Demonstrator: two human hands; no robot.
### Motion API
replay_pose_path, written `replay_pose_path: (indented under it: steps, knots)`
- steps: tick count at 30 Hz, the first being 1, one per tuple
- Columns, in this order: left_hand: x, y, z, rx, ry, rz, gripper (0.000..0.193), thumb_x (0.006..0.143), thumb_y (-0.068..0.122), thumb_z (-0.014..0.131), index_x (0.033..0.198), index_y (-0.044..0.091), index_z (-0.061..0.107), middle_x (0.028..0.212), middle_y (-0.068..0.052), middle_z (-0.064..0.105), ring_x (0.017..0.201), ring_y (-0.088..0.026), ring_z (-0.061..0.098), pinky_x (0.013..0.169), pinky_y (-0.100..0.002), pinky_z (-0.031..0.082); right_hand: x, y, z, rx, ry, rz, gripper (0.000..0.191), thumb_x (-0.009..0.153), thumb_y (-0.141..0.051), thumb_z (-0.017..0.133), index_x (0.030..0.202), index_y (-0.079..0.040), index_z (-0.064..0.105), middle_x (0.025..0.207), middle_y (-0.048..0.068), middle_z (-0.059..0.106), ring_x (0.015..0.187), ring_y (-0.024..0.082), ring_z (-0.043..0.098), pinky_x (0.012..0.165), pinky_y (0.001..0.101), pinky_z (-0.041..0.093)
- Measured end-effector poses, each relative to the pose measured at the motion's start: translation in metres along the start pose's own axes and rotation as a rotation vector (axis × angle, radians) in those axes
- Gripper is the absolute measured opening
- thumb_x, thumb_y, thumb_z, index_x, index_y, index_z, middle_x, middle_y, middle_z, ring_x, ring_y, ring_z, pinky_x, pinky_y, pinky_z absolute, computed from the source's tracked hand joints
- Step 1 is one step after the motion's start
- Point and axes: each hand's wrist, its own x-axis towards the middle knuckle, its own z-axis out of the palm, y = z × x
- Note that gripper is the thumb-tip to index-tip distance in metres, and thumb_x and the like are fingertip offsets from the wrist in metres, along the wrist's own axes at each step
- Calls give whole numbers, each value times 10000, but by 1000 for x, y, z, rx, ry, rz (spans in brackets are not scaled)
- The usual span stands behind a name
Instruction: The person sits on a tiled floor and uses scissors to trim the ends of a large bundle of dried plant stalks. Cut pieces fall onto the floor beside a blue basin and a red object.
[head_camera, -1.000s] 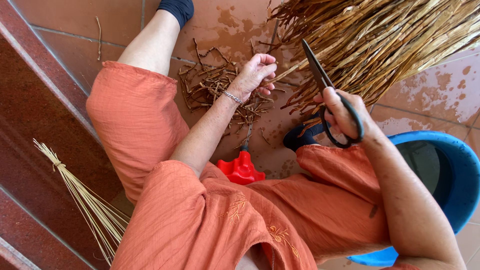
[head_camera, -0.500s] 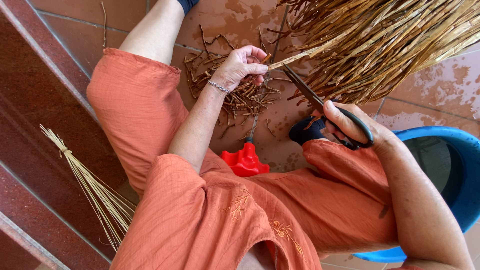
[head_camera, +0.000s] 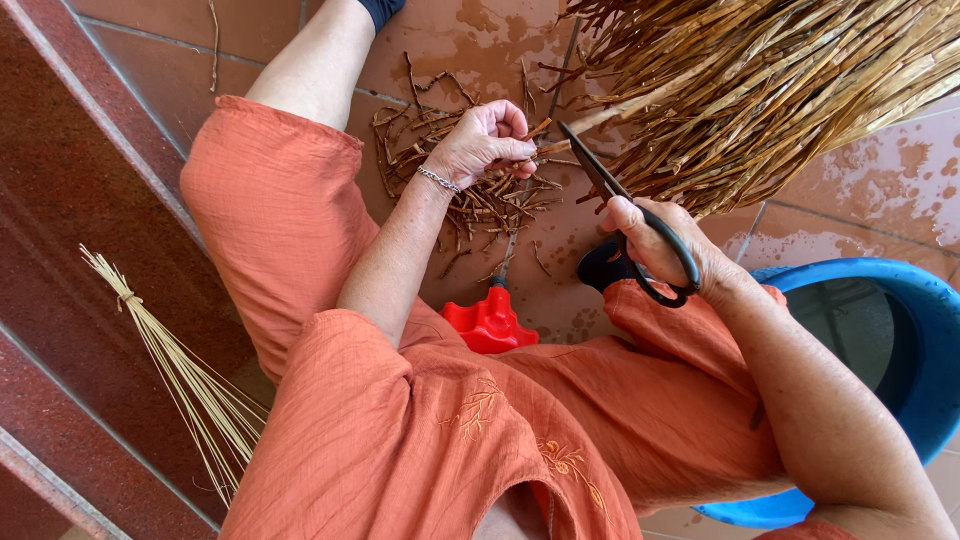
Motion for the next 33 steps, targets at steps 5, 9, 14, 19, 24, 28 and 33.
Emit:
replay_pose_path:
  steps: [5,9,14,19,24,28,33]
  knots:
    - [6,-4,-3,490,37,-35,181,832,-7,788,965,60,684,902,-76,738,813,-196,731,780,-376,633,2,7,-10,-1,34,202,752,970,-688,399,1096,-26,734,637,84,591,510,155,581,480,343,501]
    - [18,-13,1,1476,155,-170,44,798,181,798,842,177,794,943,-43,687,950,-236,611,934,-539,458,-5,14,-22,108,131,388,760,955,-699,389,1142,-43,723,632,56,557,474,155,512,432,357,445]
    - [52,-26,19,1285,348,371,185,981,161,623,883,133,778,888,-66,742,870,-215,665,854,-413,535,-23,29,-32,176,161,365,833,935,-747,409,1133,2,714,578,43,506,459,134,468,432,319,396]
    - [104,-23,63,1087,439,724,61,924,123,741,882,138,782,857,-35,775,825,-167,708,803,-362,580,-25,34,-34,101,159,424,870,911,-788,375,1154,-32,732,581,59,517,470,160,485,450,351,411]
    - [117,-20,86,1027,376,483,199,811,145,808,974,130,694,776,15,722,733,-117,714,720,-323,604,-29,32,-36,-33,161,435,918,891,-829,325,1138,-54,752,597,94,552,522,202,553,507,396,478]
    - [109,-17,90,1105,378,301,434,754,195,849,1082,107,579,702,2,639,710,-154,683,723,-366,566,-31,32,-37,-56,157,438,920,876,-835,328,1135,-64,759,617,103,576,547,209,588,528,396,506]
    - [112,-17,90,984,397,287,373,774,272,811,1082,118,668,773,-47,655,744,-193,678,707,-383,574,-32,28,-36,-39,157,432,908,881,-826,357,1118,-46,755,626,103,579,549,218,586,523,402,498]
